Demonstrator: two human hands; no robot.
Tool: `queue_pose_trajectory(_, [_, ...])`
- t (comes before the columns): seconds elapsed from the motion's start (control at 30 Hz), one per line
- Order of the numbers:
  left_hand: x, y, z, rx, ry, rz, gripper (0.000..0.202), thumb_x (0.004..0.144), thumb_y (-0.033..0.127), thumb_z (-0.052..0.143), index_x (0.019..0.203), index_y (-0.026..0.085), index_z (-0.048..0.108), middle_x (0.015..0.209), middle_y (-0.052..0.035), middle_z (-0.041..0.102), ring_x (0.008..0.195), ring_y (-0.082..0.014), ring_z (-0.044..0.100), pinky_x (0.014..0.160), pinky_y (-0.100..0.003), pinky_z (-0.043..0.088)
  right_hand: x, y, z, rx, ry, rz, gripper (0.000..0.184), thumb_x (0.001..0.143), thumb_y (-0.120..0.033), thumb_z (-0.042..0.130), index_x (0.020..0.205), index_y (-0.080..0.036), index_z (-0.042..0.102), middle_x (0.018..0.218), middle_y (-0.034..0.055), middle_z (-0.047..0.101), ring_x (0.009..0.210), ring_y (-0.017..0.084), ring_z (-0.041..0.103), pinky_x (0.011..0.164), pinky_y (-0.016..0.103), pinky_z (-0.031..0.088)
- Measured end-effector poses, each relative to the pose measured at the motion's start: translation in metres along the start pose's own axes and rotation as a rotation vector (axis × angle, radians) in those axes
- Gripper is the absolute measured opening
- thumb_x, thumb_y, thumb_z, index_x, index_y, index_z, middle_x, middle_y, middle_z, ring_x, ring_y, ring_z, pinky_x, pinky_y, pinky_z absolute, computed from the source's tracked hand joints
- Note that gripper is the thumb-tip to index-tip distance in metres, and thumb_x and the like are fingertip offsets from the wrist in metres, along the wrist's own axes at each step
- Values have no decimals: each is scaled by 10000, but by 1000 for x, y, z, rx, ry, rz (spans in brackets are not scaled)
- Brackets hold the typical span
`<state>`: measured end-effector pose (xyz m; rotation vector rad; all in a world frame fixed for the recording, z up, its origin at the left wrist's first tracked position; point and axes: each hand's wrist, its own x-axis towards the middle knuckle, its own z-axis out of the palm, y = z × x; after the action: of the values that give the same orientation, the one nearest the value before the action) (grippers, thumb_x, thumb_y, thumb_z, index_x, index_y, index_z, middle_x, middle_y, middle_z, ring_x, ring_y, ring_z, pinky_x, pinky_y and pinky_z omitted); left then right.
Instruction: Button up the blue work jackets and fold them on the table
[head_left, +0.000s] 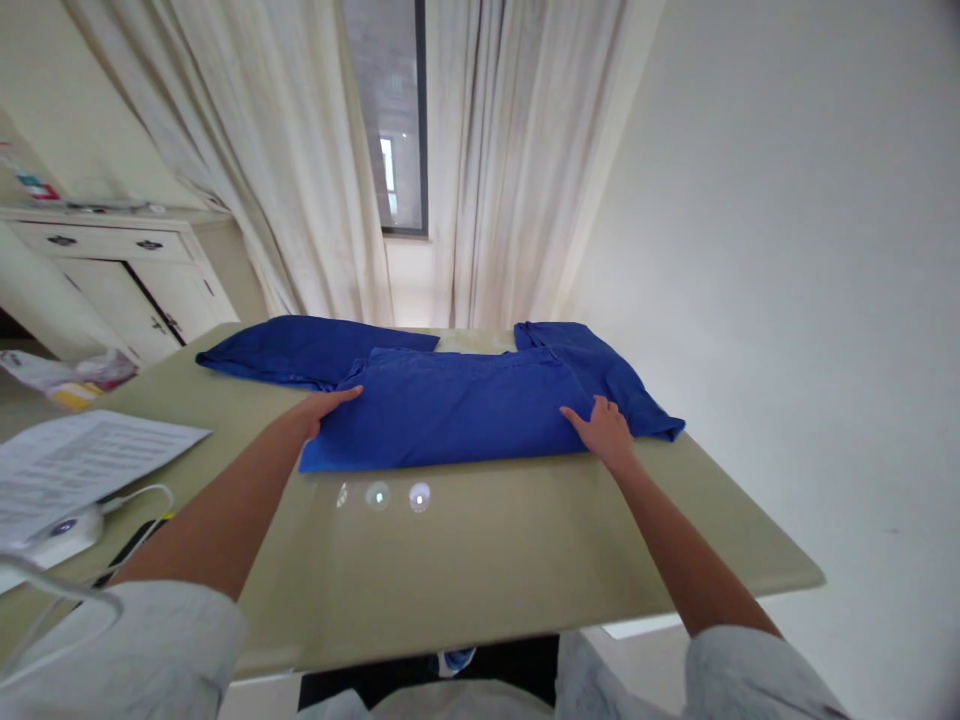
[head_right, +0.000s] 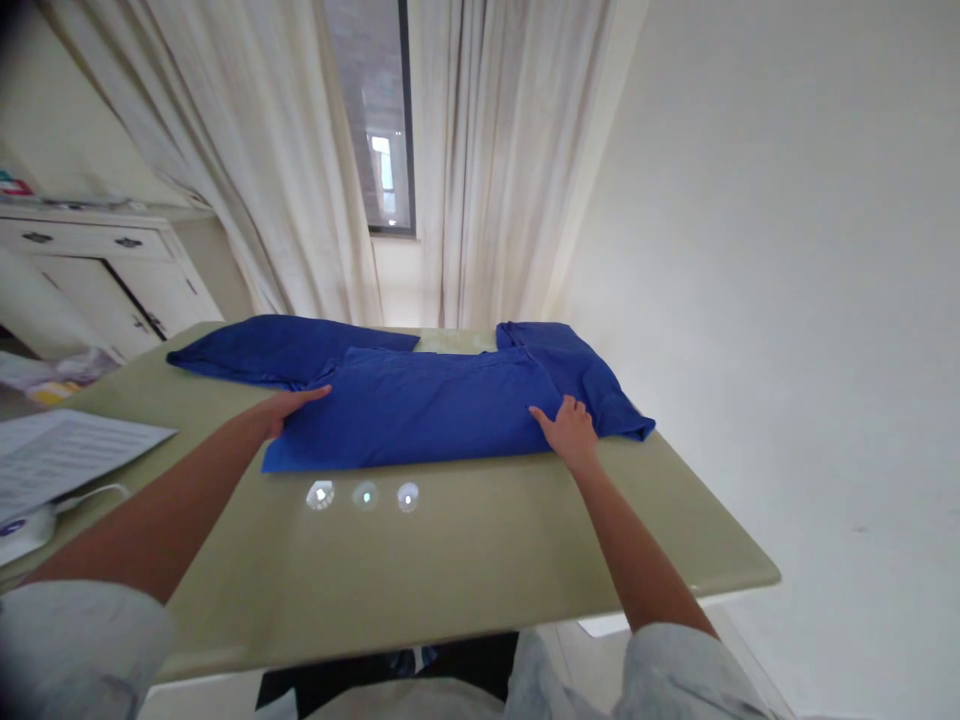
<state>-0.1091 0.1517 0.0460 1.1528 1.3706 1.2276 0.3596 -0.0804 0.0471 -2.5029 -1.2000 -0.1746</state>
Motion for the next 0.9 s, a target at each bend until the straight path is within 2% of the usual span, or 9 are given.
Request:
queue_pose_trajectory(0.17, [-12,30,13,122,-249,-589,550,555,359,999,996,129,763,870,-204,794,784,-379,776,838,-567,641,-46,42,1,20,68,107,786,924,-649,641,1401,-33,542,1251,301,670,1194,436,656,996,519,507])
queue_pose_trajectory(0.23, [-35,40,20,134,-223,-597,568,598,333,975,1077,120,757,876,-173,802,739,-348,776,832,-548,653,-57,58,3,140,-6,145,709,923,-592,651,1375,-52,575,1153,241,728,1141,390,691,1006,492,515])
queue_pose_trajectory(0.33, [-98,43,21,17,-177,-462,621,652,343,947,1208,161,738,987,-151,815,797,-341,791,846,-536,661,-68,80,5,380,-87,225,595,931,-555,618,1307,-94,639,1042,173,774,1045,338,733,1016,490,530])
queue_pose_trajectory(0.4, [-154,32,10,-107,-186,-409,681,681,345,937,1306,204,705,1107,-140,807,913,-332,797,890,-486,661,-74,89,2,596,-150,282,565,914,-569,635,1248,-116,671,1071,177,778,1003,327,749,961,489,574])
queue_pose_trajectory(0.47, [-208,13,-10,-191,-201,-482,765,698,371,938,1395,230,656,1211,-142,782,1016,-339,785,922,-468,655,-81,92,-2,859,-259,326,539,876,-579,699,1178,-132,698,1126,190,773,1002,316,760,892,452,620])
queue_pose_trajectory(0.53, [-249,-9,-34,-220,-203,-616,817,709,389,937,1442,220,619,1265,-148,762,1094,-346,765,949,-449,647,-86,87,-7,1093,-361,373,501,827,-566,784,1098,-149,720,1162,192,769,1041,302,762,876,412,645])
queue_pose_trajectory(0.63, [-279,-31,-62,-226,-103,-709,805,750,356,904,1482,247,584,1291,-126,755,1143,-356,745,929,-455,655,-84,61,-11,1290,-460,437,453,803,-535,832,1056,-176,725,1199,170,766,1080,288,756,921,407,653])
queue_pose_trajectory(0.8, [-269,-33,-70,-364,-53,-765,668,837,304,808,1471,246,605,1233,-126,777,1124,-368,750,906,-492,657,-56,-2,-1,1398,-418,526,442,797,-443,804,1133,-175,699,1245,183,752,1116,319,746,943,467,658])
queue_pose_trajectory(0.9, [-254,-25,-67,-381,18,-830,603,865,292,767,1443,193,626,1164,-148,792,1023,-369,781,842,-512,672,-40,-28,6,1357,-317,459,508,699,-332,845,1159,-186,689,1250,188,751,1112,344,743,928,489,659])
